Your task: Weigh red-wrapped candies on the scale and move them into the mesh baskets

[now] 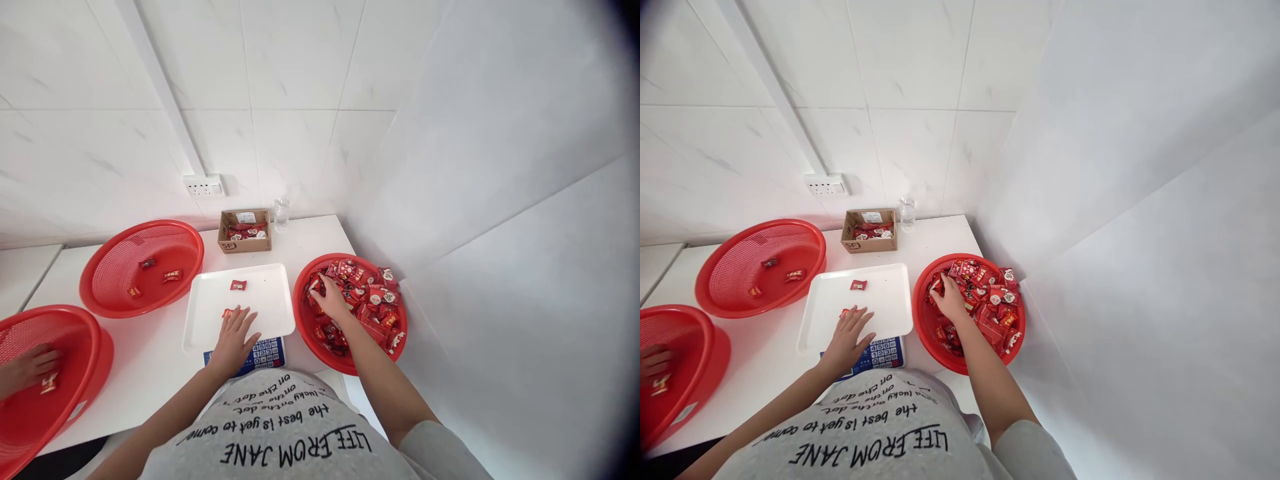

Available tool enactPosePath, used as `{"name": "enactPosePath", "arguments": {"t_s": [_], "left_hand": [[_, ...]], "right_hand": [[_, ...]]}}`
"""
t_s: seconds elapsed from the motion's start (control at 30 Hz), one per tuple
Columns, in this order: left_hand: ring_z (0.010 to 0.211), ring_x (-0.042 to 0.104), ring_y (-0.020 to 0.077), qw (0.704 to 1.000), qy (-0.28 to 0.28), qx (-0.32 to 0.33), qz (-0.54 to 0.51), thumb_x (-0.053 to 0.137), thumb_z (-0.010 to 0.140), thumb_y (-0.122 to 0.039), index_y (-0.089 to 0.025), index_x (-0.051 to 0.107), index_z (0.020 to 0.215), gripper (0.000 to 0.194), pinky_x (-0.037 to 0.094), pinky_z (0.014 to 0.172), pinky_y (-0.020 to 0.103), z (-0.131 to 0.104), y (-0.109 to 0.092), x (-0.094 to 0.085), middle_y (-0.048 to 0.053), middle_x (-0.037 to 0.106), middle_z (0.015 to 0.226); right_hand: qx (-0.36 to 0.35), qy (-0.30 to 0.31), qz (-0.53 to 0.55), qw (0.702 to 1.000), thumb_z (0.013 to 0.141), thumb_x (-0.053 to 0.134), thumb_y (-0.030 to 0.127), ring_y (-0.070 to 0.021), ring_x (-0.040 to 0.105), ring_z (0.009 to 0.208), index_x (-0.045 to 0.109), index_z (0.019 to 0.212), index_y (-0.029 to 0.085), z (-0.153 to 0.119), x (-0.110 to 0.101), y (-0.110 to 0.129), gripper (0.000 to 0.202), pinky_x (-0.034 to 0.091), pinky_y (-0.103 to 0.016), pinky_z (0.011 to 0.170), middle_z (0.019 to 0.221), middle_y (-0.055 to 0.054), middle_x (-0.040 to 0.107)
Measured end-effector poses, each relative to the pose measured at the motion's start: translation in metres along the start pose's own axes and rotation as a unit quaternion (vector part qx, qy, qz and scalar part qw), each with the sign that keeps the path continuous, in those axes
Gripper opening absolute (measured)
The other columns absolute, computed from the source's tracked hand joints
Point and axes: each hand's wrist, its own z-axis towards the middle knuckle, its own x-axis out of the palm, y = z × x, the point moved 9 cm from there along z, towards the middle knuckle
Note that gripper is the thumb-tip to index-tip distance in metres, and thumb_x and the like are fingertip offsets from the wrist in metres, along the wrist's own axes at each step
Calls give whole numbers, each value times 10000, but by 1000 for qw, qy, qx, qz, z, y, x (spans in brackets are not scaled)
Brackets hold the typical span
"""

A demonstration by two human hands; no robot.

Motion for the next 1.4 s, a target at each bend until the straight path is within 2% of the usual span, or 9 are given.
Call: {"name": "enactPosePath", "arguments": {"t_s": [0.2,0.37,0.5,0.63,0.8,0.9,1.1,1.23,1.4], "left_hand": [[1336,244,285,1000,1,-4,-4,402,879,-407,-209,474,1254,430,249,1058,516,1,-21,6,92,455,1353],[1336,242,288,1000,-4,-12,-4,406,878,-398,-220,480,1246,415,250,1055,527,3,-27,7,86,462,1346],[1338,239,287,1000,-7,-18,-7,404,879,-404,-230,481,1245,413,247,1058,527,5,-32,8,80,462,1346],[1334,249,286,1000,-1,-22,-1,406,877,-407,-223,482,1245,418,235,1064,526,5,-38,10,82,466,1344],[1333,250,290,999,-3,-45,11,399,879,-417,-214,484,1243,426,245,1058,521,-2,-38,7,87,465,1345],[1337,241,287,998,-4,-65,16,387,884,-419,-220,485,1239,419,242,1057,522,-10,-34,5,86,460,1349],[1331,259,284,996,-13,-92,16,391,887,-408,-220,494,1230,405,242,1053,532,-22,-30,5,91,468,1342],[1325,274,282,996,-24,-90,17,390,890,-407,-225,499,1223,395,252,1049,535,-24,-33,4,85,468,1342],[1318,287,286,995,-18,-93,22,392,889,-400,-220,505,1212,386,260,1046,534,-29,-38,6,85,482,1329]], "right_hand": [[-42,68,-101,992,758,489,150,-211,535,1006,544,1074,210,-9,17,17,326,322,-374,939,1035,-60,629],[-14,136,-13,991,683,436,72,-165,584,803,595,896,233,-34,2,3,311,410,-257,731,849,1,661],[-72,235,45,968,670,386,34,-152,603,816,649,815,237,-43,0,4,363,432,-246,742,853,12,678],[-85,134,3,987,752,392,83,-183,520,1086,604,1064,184,-7,-7,6,390,366,-303,946,1170,-73,586],[-6,92,-121,988,769,534,263,-296,269,1299,357,1307,62,24,27,1,601,214,-420,1043,1378,-214,343],[-7,79,-192,978,708,601,232,-338,276,1276,333,1308,46,19,39,2,683,170,-447,1031,1365,-254,328],[-98,114,-252,956,754,532,215,-274,456,1088,412,1242,121,8,44,6,511,206,-410,970,1155,-176,537],[-61,99,-288,951,727,580,303,-293,446,1089,413,1217,117,12,45,4,551,258,-394,914,1174,-184,517],[-35,86,-281,955,765,518,252,-279,501,993,469,1108,133,20,45,2,367,323,-359,805,1061,-165,578]]}}
